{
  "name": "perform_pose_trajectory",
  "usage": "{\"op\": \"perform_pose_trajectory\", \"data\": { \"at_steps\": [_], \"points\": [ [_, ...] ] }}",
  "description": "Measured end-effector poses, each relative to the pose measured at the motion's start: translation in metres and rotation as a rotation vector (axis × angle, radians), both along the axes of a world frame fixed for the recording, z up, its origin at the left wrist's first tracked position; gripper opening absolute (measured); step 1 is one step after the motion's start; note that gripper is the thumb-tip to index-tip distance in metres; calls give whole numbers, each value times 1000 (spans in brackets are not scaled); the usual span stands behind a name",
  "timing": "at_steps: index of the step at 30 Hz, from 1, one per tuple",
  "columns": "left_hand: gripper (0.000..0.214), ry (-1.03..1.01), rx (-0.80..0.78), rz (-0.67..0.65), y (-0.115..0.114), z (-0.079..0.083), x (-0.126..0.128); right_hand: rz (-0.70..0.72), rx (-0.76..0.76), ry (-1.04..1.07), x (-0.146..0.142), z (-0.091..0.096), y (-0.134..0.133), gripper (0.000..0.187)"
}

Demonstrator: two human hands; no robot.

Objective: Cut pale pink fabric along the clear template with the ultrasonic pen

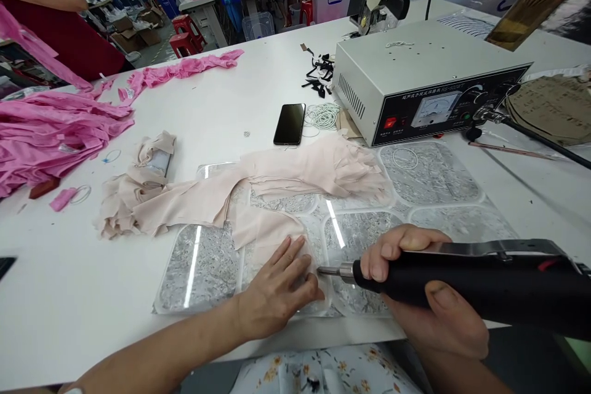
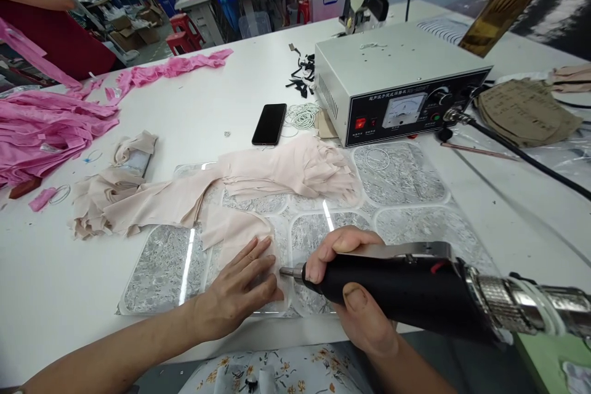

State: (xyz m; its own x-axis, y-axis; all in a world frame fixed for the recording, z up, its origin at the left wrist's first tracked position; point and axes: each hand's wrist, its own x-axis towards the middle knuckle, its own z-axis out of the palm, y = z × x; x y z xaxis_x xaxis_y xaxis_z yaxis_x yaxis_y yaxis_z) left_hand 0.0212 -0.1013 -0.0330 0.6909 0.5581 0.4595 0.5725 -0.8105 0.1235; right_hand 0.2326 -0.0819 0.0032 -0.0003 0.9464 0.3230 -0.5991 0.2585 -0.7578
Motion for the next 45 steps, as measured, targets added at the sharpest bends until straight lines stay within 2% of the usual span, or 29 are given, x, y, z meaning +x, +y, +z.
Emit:
{"op": "perform_pose_trajectory", "data": {
  "at_steps": [32,45],
  "points": [
    [15,5,17,10,0,1,0,-10,-38,-15,2,0,-1,16],
    [14,13,12,7,0,0,-1,-52,-61,-49,8,9,-1,17]
  ]
}}
